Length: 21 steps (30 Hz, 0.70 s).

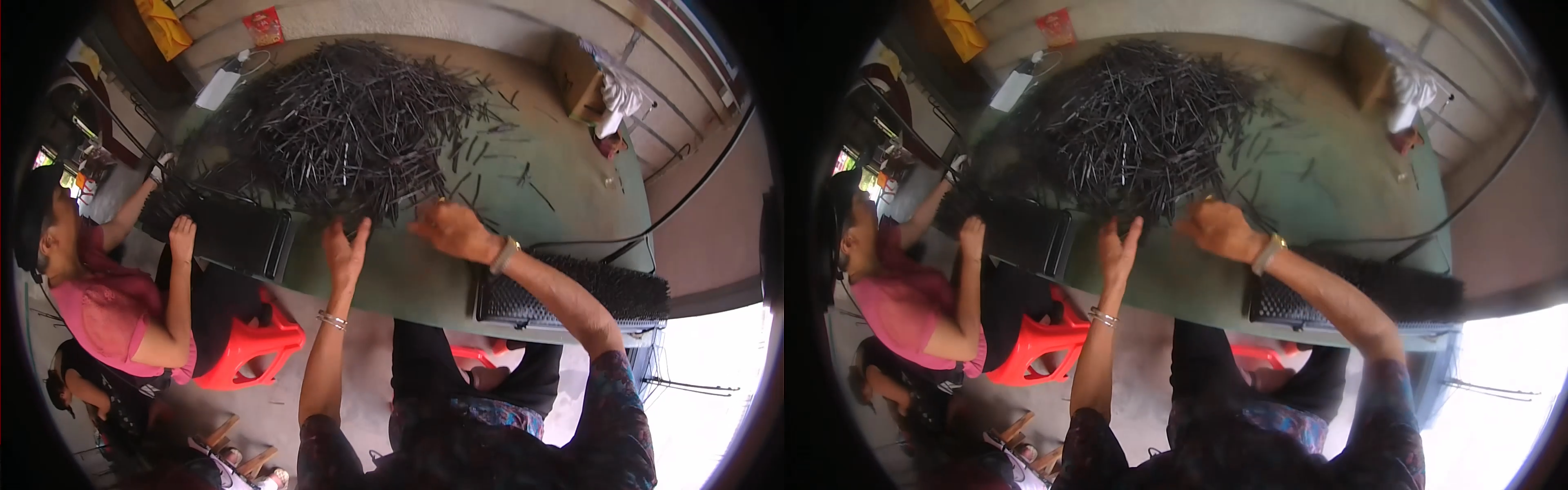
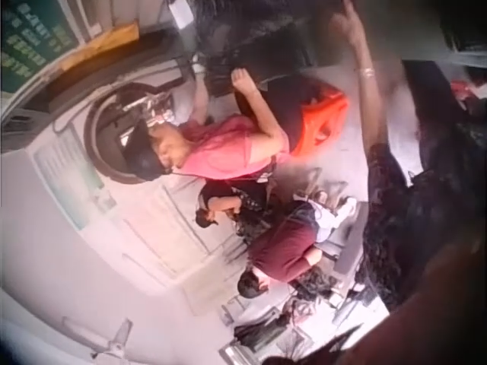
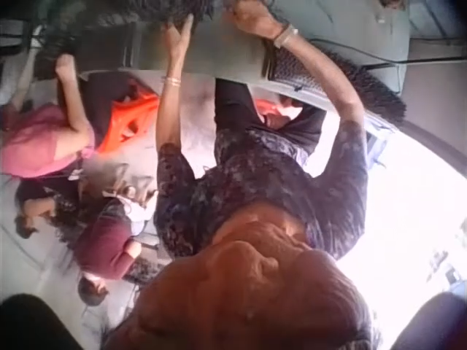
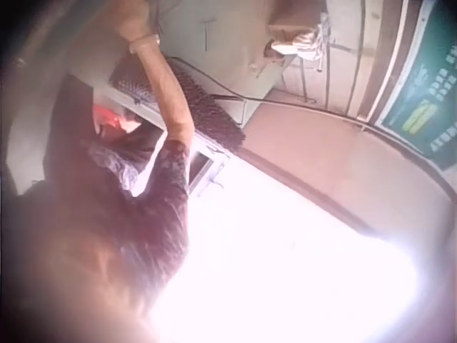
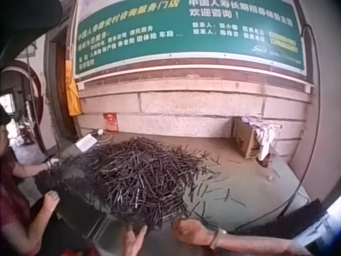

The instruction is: Manually picking thin metal pins from a large pile and inserting them into a specialized storage rack.

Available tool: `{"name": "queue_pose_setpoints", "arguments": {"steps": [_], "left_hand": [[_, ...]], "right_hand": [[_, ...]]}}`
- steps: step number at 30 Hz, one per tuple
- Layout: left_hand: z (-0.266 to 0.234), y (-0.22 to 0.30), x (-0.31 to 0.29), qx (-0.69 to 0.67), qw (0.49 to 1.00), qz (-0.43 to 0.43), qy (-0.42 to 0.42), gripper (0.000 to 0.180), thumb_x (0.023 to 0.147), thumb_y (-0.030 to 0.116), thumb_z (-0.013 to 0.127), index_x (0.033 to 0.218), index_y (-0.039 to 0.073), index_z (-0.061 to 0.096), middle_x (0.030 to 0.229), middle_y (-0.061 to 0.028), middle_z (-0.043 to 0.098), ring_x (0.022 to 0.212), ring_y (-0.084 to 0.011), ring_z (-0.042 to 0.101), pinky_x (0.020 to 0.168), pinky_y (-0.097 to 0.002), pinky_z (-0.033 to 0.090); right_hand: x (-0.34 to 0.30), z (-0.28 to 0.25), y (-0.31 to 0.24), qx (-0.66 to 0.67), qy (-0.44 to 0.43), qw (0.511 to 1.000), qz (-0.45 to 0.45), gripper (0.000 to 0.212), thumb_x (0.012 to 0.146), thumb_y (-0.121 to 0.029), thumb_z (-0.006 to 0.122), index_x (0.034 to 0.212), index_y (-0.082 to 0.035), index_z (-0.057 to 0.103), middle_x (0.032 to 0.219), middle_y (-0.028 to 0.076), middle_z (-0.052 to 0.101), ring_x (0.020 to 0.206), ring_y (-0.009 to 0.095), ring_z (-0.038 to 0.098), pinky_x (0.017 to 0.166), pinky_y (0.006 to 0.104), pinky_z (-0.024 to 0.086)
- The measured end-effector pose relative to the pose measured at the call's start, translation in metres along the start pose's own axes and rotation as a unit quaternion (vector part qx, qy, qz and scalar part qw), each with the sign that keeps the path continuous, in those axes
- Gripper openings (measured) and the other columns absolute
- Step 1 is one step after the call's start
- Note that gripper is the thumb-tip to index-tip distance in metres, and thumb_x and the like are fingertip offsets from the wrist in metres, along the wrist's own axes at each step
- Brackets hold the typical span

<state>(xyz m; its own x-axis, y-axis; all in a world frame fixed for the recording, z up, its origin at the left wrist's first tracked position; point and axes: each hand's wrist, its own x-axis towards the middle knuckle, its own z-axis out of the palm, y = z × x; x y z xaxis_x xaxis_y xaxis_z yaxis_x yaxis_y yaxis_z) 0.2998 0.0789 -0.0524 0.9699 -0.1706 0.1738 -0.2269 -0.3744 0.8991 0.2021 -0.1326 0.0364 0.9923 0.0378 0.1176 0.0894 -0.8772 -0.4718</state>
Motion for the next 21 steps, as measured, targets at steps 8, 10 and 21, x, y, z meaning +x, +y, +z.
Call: {"name": "queue_pose_setpoints", "arguments": {"steps": [8,10,21], "left_hand": [[0.048,0.003,0.029,0.382,0.908,0.17,0.012,0.079,0.07,0.06,0.073,0.106,-0.009,0.059,0.102,-0.017,0.054,0.099,-0.0344,0.051,0.086,-0.0435,0.044],[0.054,0.008,0.034,0.395,0.903,0.167,0.016,0.061,0.068,0.049,0.08,0.092,-0.004,0.06,0.096,-0.0159,0.053,0.098,-0.0342,0.053,0.082,-0.0452,0.046],[0.051,-0.005,0.04,0.325,0.938,0.116,0.02,0.026,0.079,0.022,0.075,0.082,0.0,0.063,0.085,-0.0189,0.061,0.078,-0.0377,0.064,0.062,-0.0472,0.052]], "right_hand": [[0.133,0.025,0.06,-0.123,0.087,0.96,0.237,0.075,0.086,-0.072,0.045,0.127,-0.01,0.053,0.135,0.026,0.046,0.125,0.044,0.046,0.1,0.0628,0.034],[0.156,0.032,0.073,-0.101,0.075,0.938,0.323,0.081,0.084,-0.076,0.044,0.128,-0.008,0.052,0.138,0.029,0.043,0.127,0.044,0.045,0.101,0.0616,0.034],[0.169,0.059,0.079,-0.096,-0.009,0.924,0.371,0.078,0.077,-0.054,0.067,0.137,-0.009,0.043,0.139,0.032,0.037,0.126,0.049,0.041,0.102,0.054,0.038]]}}
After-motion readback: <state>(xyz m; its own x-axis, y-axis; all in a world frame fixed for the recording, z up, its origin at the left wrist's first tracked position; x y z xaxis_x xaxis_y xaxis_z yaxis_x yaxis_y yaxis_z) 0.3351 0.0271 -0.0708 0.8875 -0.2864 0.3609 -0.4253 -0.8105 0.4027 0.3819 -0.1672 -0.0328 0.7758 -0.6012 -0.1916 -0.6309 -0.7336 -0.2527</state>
